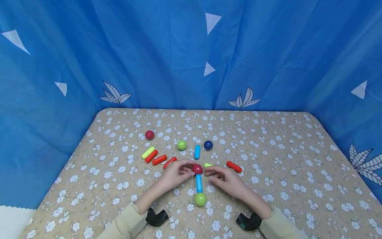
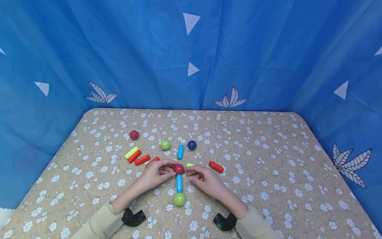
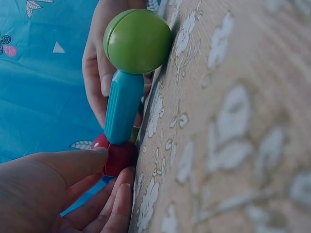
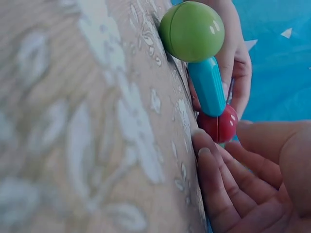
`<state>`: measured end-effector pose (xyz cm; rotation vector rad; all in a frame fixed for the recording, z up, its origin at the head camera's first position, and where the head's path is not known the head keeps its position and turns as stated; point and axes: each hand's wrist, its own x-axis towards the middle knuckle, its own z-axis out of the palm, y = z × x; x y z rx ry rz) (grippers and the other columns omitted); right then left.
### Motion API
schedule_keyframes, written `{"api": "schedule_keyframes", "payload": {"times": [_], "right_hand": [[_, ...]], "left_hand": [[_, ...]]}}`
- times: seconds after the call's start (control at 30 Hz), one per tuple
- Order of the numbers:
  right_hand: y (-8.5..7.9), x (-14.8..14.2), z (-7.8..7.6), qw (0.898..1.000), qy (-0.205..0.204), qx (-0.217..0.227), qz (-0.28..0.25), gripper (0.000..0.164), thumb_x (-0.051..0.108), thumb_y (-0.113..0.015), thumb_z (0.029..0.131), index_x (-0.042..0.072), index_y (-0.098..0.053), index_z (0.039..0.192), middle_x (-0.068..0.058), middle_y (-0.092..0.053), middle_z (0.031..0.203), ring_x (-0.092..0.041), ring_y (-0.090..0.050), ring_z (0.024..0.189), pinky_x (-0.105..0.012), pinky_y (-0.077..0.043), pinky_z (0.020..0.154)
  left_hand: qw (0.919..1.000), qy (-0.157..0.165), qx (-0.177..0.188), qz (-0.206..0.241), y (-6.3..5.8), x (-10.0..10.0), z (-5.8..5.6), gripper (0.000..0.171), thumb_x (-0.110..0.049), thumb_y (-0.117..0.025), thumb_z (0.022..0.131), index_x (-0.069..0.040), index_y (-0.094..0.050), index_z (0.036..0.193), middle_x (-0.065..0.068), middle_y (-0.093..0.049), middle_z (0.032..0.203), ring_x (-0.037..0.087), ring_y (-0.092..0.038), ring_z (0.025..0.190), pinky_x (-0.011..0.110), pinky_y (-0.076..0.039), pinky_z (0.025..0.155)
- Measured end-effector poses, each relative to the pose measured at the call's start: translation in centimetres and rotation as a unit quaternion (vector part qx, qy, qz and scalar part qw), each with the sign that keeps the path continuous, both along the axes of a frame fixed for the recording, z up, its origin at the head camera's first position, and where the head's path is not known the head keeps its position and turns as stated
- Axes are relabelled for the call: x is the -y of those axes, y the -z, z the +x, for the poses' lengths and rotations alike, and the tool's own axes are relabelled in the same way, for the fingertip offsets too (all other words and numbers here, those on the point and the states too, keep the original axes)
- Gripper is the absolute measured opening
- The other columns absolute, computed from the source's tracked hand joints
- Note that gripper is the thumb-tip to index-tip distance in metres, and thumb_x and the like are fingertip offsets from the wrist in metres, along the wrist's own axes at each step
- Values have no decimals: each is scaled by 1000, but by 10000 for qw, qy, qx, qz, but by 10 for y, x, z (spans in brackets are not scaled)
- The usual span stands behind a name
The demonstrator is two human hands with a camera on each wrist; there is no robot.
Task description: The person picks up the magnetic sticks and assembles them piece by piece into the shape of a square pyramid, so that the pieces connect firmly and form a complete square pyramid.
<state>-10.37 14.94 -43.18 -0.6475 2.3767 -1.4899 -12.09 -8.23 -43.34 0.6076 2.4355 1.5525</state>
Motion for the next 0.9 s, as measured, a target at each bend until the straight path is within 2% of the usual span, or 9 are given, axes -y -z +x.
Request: {"api": "schedule_keyframes", "payload": {"times": [0.3, 0.5, 0.67, 0.73, 0.9], "right_hand": [[0, 18, -9, 9983, 445, -121, 364, 37, 19, -65, 90, 4, -59, 123, 4, -63, 83, -11, -60, 64, -27, -53, 58], [1, 27, -14, 9950, 567, -473, 675, 32, 18, -69, 87, 3, -64, 114, 6, -58, 74, -9, -53, 59, -25, -49, 52], [-1, 29, -15, 9930, 648, -533, 833, 30, 17, -71, 85, 4, -66, 111, 7, -56, 72, -9, -51, 58, -25, -46, 51], [-1, 29, -16, 9927, 688, -525, 838, 30, 17, -72, 84, 5, -66, 111, 7, -56, 72, -10, -50, 58, -24, -46, 51], [-1, 30, -16, 9931, 729, -485, 780, 29, 17, -72, 84, 4, -67, 109, 6, -56, 71, -10, -50, 58, -24, -46, 52]], "left_hand": [[9997, 74, 137, 168, 3, -4, -3, 30, 0, -68, 84, 0, -63, 113, 9, -66, 101, 15, -64, 85, 22, -52, 72], [9996, 80, 120, 236, 1, -3, -2, 28, 2, -67, 83, 2, -64, 112, 11, -66, 101, 16, -65, 85, 22, -52, 73], [9997, 119, 46, 207, -3, 0, -6, 26, 3, -66, 84, 3, -65, 110, 13, -66, 103, 17, -65, 87, 23, -52, 74], [9998, -14, -15, 184, -7, 1, -11, 25, 2, -66, 85, 3, -65, 110, 13, -66, 104, 19, -64, 88, 23, -52, 76], [9978, -592, -208, 236, -15, -1, -24, 31, 0, -67, 85, 3, -63, 115, 15, -62, 112, 24, -62, 100, 26, -50, 81]]}}
